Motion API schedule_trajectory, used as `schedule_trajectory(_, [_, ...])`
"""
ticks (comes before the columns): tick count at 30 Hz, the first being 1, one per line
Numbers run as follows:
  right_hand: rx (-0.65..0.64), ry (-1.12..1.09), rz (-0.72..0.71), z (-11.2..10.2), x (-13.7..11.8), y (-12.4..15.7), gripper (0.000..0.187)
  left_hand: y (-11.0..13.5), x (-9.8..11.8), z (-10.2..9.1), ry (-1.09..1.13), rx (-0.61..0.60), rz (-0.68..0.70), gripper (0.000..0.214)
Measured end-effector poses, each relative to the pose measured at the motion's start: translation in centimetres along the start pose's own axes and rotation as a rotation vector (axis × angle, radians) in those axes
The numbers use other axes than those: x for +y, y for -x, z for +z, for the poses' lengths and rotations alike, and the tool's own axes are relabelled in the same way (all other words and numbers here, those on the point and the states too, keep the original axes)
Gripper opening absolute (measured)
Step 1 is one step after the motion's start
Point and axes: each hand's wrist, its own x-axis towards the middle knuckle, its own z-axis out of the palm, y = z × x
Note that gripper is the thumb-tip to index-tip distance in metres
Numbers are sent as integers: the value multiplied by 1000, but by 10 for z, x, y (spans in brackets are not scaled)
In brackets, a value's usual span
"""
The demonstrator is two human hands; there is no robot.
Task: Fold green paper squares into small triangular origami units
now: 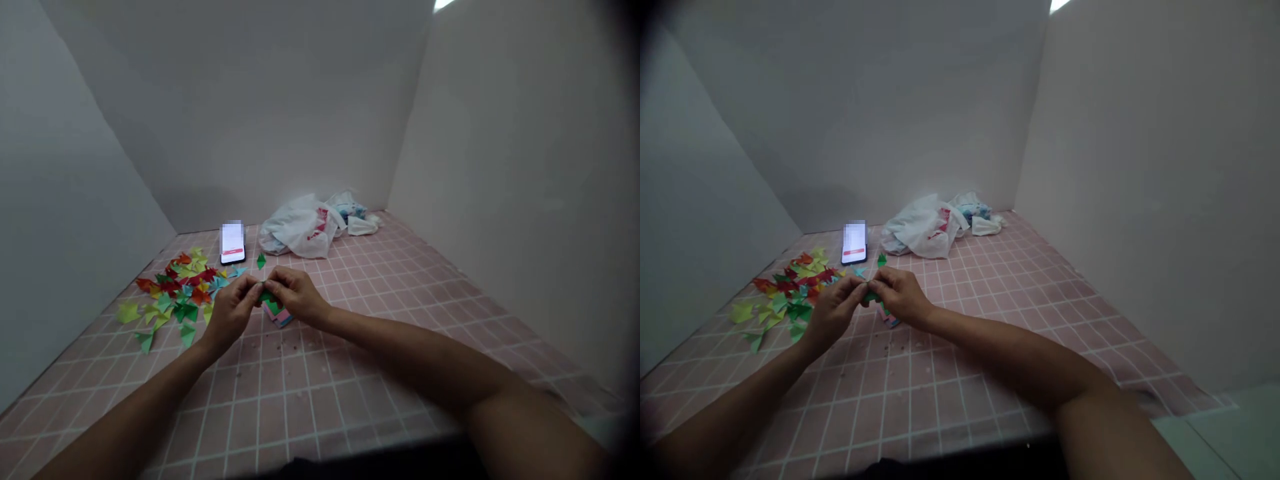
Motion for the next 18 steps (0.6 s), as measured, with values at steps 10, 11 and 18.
schedule_trajectory(10, [-19,-109,275,-8,0,25,21,12,5,22,-47,-27,16,34])
schedule_trajectory(11, [11,-98,263,-9,-1,31,22,14,6,26,69,-64,-33,35])
schedule_trajectory(18, [178,-95,113,-15,-6,53,22,13,28,31,293,-223,-155,32])
